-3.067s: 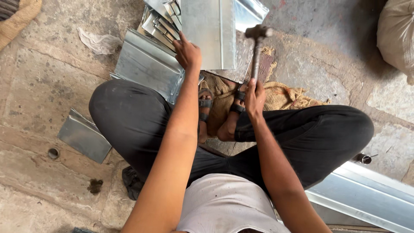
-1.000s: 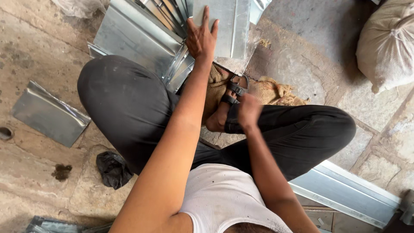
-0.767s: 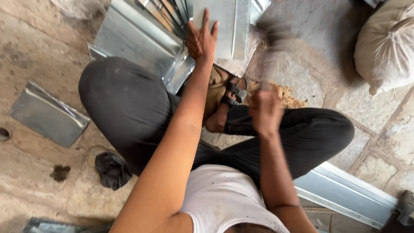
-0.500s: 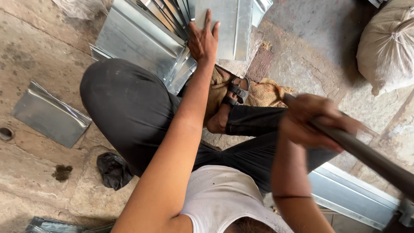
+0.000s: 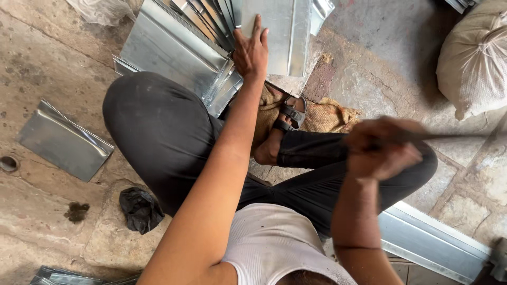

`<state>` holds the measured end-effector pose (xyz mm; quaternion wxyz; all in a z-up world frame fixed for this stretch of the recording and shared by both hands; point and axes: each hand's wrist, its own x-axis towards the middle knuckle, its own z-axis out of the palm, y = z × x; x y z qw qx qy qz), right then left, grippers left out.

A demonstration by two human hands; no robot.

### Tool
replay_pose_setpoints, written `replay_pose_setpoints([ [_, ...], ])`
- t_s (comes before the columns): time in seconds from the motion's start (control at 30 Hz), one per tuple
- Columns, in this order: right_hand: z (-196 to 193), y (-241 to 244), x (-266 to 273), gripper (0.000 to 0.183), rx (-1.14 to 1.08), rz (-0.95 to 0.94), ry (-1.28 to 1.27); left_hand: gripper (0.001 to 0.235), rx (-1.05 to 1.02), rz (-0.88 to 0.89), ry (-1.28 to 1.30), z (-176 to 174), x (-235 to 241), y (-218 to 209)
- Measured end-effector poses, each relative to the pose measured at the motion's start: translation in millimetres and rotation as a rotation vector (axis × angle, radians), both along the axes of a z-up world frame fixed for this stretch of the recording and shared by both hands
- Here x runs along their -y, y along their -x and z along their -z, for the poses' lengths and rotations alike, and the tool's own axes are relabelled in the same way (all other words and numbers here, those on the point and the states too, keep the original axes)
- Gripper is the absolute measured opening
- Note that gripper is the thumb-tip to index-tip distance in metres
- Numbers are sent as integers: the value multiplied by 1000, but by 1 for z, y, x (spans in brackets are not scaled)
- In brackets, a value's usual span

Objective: The person uses a hammer to flatten and shape metal sheets by placing them one at a time on an anvil and striking them repeatedly.

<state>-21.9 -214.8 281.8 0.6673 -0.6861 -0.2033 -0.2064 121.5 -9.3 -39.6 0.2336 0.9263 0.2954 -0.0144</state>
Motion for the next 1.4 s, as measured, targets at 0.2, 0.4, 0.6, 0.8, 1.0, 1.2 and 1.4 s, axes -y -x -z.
replay_pose_setpoints([
  [0.2, 111, -10, 6, 44, -41, 156, 27, 50, 27, -18, -1, 17, 3, -3],
  [0.4, 189, 14, 3, 48, -484, 134, 784, 47, 97, -44, -92, 8, -1, -4],
  [0.6, 30, -10, 9, 49, 17, 49, 174, 48, 1, -17, 1, 3, 0, 0],
  [0.8, 42, -35, 8, 52, 255, 46, -112, 47, -12, -20, 33, -2, 0, 0],
  [1.0, 179, 11, -7, 43, -761, -30, 555, 45, 76, -55, -139, -1, 3, -1],
  [1.2, 73, -2, 0, 43, -742, -2, 114, 50, -38, -17, 187, -14, 2, 8],
  [1.4, 55, -28, 12, 44, -27, 6, -57, 51, -81, 16, 34, -15, -1, 0],
])
